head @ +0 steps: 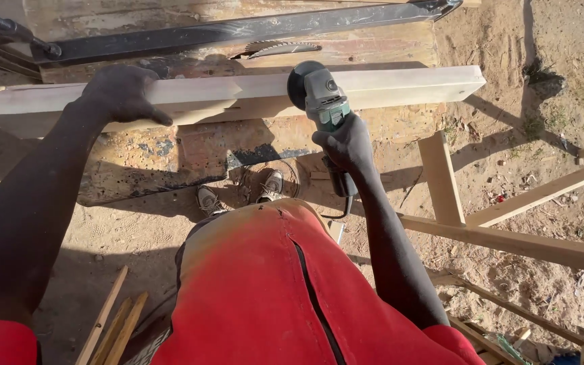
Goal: A person uses an angle grinder with a sanding attachment to smooth the surface and edges of a wooden plank on a workbench.
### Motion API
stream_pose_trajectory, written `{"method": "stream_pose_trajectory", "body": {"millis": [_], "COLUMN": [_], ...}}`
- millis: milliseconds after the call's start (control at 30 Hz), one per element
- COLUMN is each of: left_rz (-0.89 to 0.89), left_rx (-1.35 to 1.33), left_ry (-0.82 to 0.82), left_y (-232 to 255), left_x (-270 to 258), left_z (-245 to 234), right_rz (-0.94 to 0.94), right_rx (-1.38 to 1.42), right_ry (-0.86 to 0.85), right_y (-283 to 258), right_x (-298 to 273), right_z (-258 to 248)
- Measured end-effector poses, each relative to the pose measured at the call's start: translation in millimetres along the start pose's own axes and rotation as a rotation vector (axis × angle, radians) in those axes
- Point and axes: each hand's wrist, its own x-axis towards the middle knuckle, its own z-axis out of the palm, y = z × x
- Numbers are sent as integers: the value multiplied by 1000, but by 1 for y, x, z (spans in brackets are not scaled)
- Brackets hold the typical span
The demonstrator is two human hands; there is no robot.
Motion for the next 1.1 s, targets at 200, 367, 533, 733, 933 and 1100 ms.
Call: {"method": "stream_pose_trajectory", "body": {"millis": [200, 367, 533, 733, 933, 1100], "left_rz": [-20, -14, -45, 1, 20, 23], "left_rx": [-73, -78, -84, -75, -44, 42], "left_ry": [-23, -28, -44, -52, 11, 27], "left_y": [5, 4, 5, 2, 1, 0], "left_x": [-4, -5, -9, 3, -2, -9], "left_z": [-11, -12, -18, -14, -7, -4], "right_rz": [42, 161, 238, 97, 130, 257], "right_rx": [-31, 166, 197, 167, -14, 183], "right_ry": [42, 167, 241, 65, 8, 90], "right_y": [25, 32, 57, -9, -41, 0], "right_x": [6, -1, 8, -4, 1, 0], "right_z": [-9, -55, -65, 2, 18, -50]}}
